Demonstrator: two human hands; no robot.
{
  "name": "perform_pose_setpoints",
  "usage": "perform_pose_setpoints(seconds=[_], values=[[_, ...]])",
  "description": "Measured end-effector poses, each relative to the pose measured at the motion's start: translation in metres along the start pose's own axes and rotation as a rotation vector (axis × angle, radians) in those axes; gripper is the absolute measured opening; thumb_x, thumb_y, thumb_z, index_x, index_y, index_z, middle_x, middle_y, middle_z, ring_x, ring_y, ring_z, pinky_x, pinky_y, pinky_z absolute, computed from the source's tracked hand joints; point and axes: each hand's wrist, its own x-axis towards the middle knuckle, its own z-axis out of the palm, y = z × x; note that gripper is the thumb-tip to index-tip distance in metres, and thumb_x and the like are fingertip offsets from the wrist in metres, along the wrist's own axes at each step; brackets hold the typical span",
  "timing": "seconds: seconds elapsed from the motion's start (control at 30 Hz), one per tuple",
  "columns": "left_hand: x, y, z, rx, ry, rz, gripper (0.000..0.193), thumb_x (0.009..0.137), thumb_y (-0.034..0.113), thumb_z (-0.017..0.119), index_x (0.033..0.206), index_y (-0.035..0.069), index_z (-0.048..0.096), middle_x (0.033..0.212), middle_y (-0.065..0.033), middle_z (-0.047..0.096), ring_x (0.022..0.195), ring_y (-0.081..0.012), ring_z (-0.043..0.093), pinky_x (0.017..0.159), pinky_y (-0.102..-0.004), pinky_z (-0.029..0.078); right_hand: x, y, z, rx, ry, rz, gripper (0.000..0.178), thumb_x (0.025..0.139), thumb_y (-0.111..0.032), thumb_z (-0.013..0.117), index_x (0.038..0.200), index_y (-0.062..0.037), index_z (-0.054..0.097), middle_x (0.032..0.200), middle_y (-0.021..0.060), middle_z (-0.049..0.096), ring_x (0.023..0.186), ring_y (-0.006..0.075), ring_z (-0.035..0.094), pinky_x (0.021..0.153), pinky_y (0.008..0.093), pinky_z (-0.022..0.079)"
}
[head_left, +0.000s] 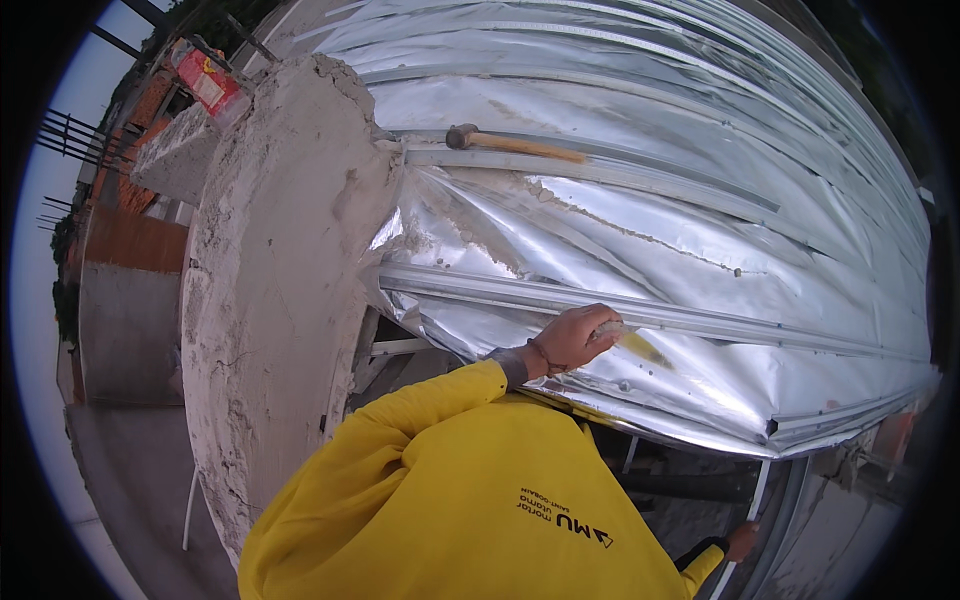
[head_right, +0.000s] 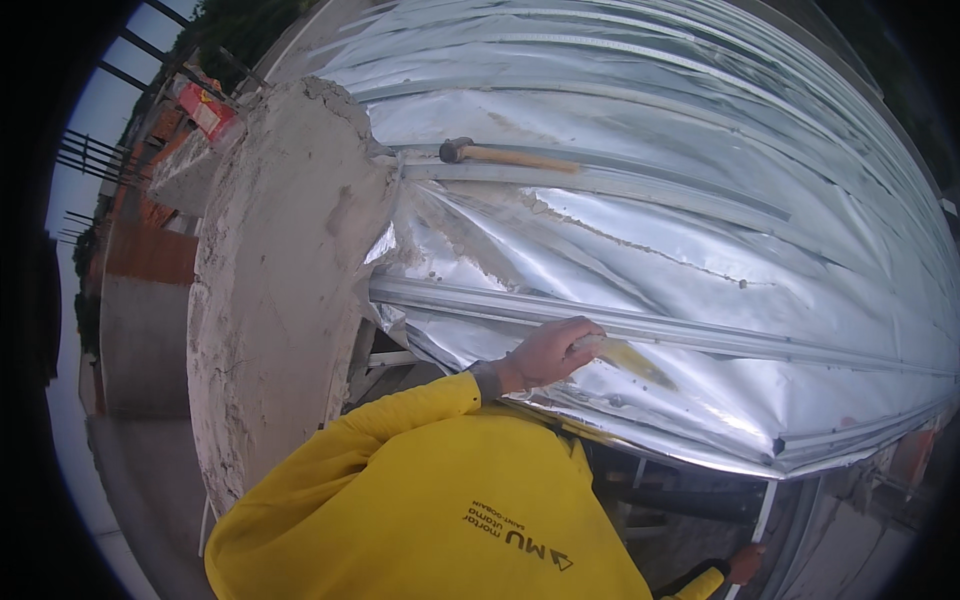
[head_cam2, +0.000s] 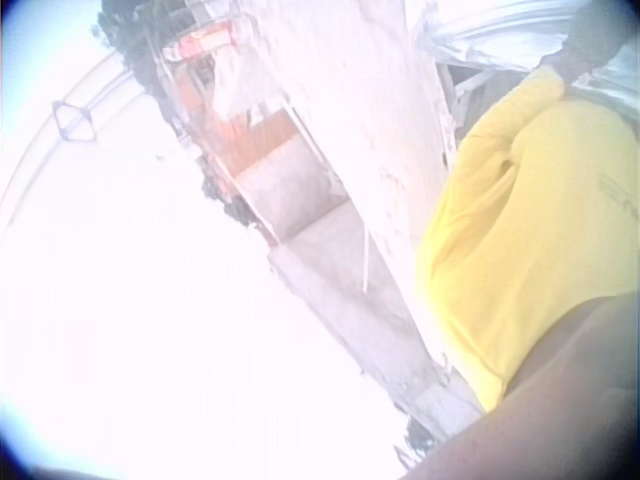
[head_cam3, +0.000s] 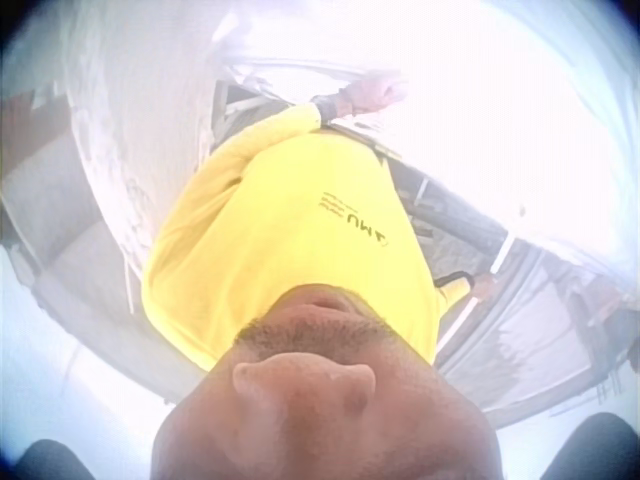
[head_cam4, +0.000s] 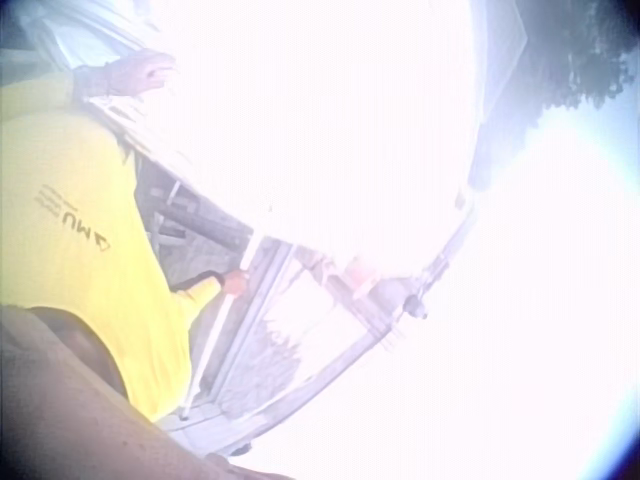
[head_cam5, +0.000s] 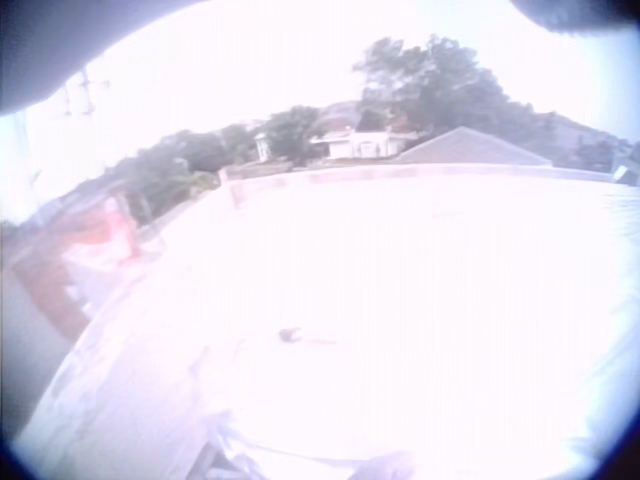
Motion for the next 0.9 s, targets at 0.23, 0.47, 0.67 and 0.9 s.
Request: perform_pose_setpoints(seconds=[0.23, 0.47, 0.67, 0.9], values=[[-0.013, 0.018, 0.120, -0.147, -0.364, 0.175, 0.034, 0.088, 0.031, 0.068, 0.108, 0.005, 0.059, 0.101, -0.0152, 0.061, 0.096, -0.0365, 0.061, 0.082, -0.0439, 0.048, 0.004, -0.004, -0.006, 0.034, -0.057, 0.028, 0.067, 0.093, -0.055, 0.033, 0.106, -0.0042, 0.073, 0.105, 0.0201, 0.071, 0.101, 0.0396, 0.067, 0.091, 0.0554, 0.047], [-0.027, 0.049, 0.154, 0.171, -0.765, 0.527, 0.071, 0.080, 0.032, 0.074, 0.142, 0.015, 0.043, 0.148, -0.0154, 0.041, 0.128, -0.0357, 0.046, 0.107, -0.0502, 0.037, 0.004, -0.001, -0.006, -0.021, -0.061, -0.044, 0.065, 0.096, -0.056, 0.029, 0.107, -0.0094, 0.074, 0.106, 0.0167, 0.072, 0.100, 0.0403, 0.067, 0.088, 0.0565, 0.048], [0.007, -0.008, 0.019, 0.345, -0.167, 0.262, 0.053, 0.087, 0.028, 0.065, 0.134, 0.009, 0.050, 0.141, -0.0132, 0.048, 0.126, -0.0342, 0.046, 0.108, -0.0456, 0.038, -0.004, 0.002, 0.002, -0.057, -0.031, -0.088, 0.063, 0.098, -0.055, 0.030, 0.107, -0.0094, 0.072, 0.101, 0.0153, 0.073, 0.095, 0.0385, 0.069, 0.082, 0.0556, 0.050], [-0.008, -0.195, -0.181, 1.167, 0.250, -0.465, 0.082, 0.083, 0.049, 0.061, 0.142, -0.002, 0.038, 0.148, -0.0300, 0.033, 0.137, -0.0462, 0.032, 0.114, -0.0533, 0.027, -0.014, 0.023, 0.002, -0.160, 0.070, -0.182, 0.062, 0.098, -0.052, 0.032, 0.096, -0.0062, 0.073, 0.086, 0.0167, 0.073, 0.079, 0.0385, 0.071, 0.066, 0.0557, 0.053]])
